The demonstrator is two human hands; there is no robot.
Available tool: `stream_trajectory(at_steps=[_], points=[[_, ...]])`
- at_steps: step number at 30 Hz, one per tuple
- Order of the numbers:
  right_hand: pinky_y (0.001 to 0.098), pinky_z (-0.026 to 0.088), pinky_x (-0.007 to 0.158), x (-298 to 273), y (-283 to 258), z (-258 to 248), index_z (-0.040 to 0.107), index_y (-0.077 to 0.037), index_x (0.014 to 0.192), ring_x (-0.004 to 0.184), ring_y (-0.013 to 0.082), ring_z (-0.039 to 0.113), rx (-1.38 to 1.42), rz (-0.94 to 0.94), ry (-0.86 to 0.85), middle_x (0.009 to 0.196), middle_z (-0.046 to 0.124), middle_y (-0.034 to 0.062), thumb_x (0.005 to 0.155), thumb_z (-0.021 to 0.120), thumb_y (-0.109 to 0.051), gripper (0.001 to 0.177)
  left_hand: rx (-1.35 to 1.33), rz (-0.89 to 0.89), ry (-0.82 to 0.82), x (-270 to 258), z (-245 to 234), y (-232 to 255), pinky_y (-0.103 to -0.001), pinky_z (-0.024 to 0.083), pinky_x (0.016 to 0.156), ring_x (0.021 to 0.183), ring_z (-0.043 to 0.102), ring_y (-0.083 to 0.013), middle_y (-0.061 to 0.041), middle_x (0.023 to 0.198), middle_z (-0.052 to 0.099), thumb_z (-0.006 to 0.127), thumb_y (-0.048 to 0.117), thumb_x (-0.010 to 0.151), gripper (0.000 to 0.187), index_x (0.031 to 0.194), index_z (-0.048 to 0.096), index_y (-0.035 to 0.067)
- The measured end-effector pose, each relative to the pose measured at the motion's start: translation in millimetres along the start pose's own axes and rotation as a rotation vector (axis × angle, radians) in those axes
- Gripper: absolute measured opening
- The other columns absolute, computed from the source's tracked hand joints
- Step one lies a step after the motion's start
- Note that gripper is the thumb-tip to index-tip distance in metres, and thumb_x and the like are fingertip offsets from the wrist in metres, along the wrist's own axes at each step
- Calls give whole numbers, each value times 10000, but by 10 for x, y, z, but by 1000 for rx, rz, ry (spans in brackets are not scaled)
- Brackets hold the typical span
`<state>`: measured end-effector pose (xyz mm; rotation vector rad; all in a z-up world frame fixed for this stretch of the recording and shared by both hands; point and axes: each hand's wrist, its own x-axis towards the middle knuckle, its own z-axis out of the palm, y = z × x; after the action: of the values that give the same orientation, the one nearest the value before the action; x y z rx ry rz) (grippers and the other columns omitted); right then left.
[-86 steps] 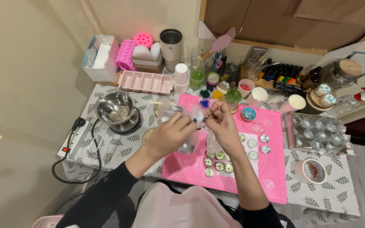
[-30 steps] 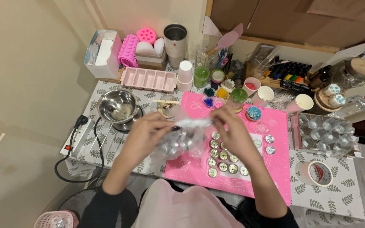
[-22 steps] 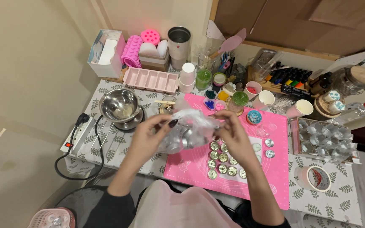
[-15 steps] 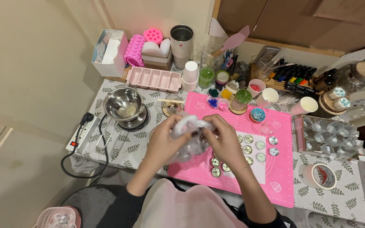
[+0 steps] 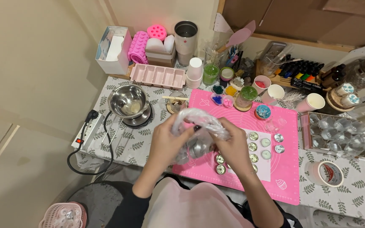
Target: Preparing and organizing small metal candle tins on a workstation.
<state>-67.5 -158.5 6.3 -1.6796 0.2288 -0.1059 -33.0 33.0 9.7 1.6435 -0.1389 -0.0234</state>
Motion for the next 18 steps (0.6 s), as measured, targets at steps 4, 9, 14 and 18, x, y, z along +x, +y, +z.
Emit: stream_trajectory(at_steps=[4, 9, 14, 18], points=[[282, 505, 543, 26, 388, -71, 676, -34, 1205, 652, 164, 636, -125, -88, 62, 874, 761, 113, 868, 441, 16, 413, -95, -18, 80, 81, -170, -492, -264, 468, 591, 680, 589, -100, -4, 908, 696, 670, -13, 850, 299, 1145, 706, 14], [290, 583, 736, -37, 288, -101, 651, 28, 1123, 806, 186, 728, 559, 187, 164, 926, 737, 157, 1099, 321, -386, 529, -103, 30, 72, 44, -380, -281, -269, 494, 689, 779, 619, -116, -15, 918, 693, 679, 15, 904, 297, 1197, 723, 45], [330, 548, 638, -113, 290, -163, 602, -64, 1290, 754, 192, 693, 404, 109, -68, 987, 748, 147, 1034, 412, -267, 377, 758, 537, 267, 15, -491, 64, -355, 530, 900, 1032, 644, -236, -119, 1097, 659, 659, -73, 813, 430, 1215, 726, 64], [305, 520, 733, -140, 560, -227, 657, -13, 1273, 827, 175, 636, 104, -39, -182, 1101, 761, 117, 1035, 479, -171, 337, 601, 236, 388, 75, -684, 120, -350, 501, 785, 855, 604, -200, -91, 980, 650, 661, -7, 884, 445, 1320, 699, 75]])
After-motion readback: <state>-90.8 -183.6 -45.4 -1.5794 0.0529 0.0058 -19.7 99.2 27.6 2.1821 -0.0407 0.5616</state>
